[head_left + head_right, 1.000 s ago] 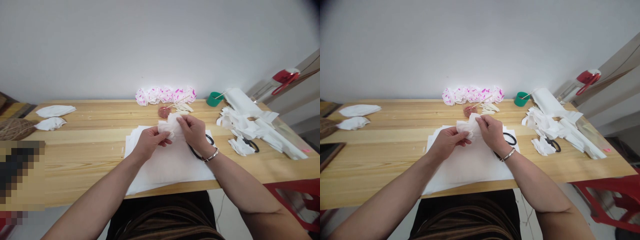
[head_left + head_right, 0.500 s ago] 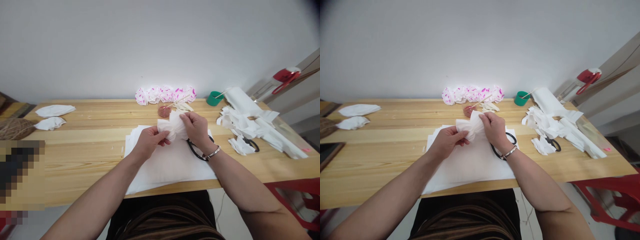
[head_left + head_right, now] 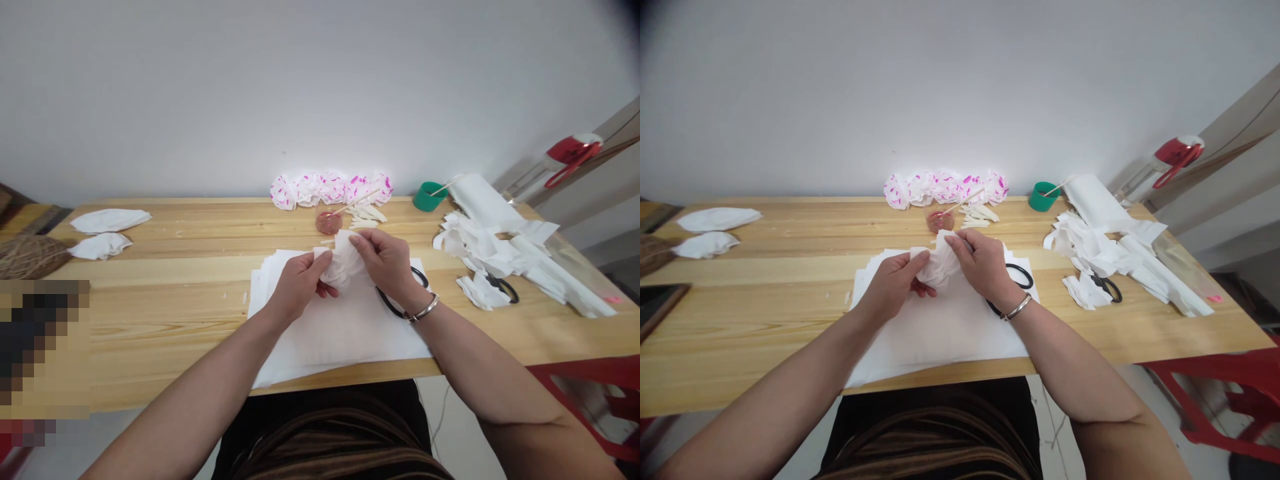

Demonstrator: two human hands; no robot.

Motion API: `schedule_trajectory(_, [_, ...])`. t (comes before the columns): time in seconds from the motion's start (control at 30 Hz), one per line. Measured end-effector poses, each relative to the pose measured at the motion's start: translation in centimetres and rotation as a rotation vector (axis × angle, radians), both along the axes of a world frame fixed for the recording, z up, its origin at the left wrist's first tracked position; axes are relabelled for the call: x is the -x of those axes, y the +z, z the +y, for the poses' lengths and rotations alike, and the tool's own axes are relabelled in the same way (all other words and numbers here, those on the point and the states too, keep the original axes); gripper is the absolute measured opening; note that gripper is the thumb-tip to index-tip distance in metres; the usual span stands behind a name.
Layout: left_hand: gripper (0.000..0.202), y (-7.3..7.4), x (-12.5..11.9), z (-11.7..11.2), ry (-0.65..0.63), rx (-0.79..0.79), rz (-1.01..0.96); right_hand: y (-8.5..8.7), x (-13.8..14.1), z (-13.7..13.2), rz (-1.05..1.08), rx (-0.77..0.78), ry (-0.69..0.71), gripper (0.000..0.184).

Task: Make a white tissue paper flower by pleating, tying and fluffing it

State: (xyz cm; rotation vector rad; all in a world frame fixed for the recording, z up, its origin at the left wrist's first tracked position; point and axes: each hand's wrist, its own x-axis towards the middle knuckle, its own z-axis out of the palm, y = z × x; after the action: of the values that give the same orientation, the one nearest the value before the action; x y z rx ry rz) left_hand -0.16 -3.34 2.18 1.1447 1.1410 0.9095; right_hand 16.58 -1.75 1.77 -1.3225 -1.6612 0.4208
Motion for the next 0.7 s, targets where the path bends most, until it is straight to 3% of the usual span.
schedule_trajectory(0.4, [0.036, -0.16, -0.04, 0.15, 0.05, -0.023, -0.022, -0.03, -0.48, 0.86, -0.005, 0.032, -0.097, 0.025])
schedule_trajectory(0.7, [0.038, -0.03, -0.02, 0.07, 0.019, -0.021, 0.001, 0.33, -0.42, 0.51, 0.026, 0.077, -0.051, 0.031])
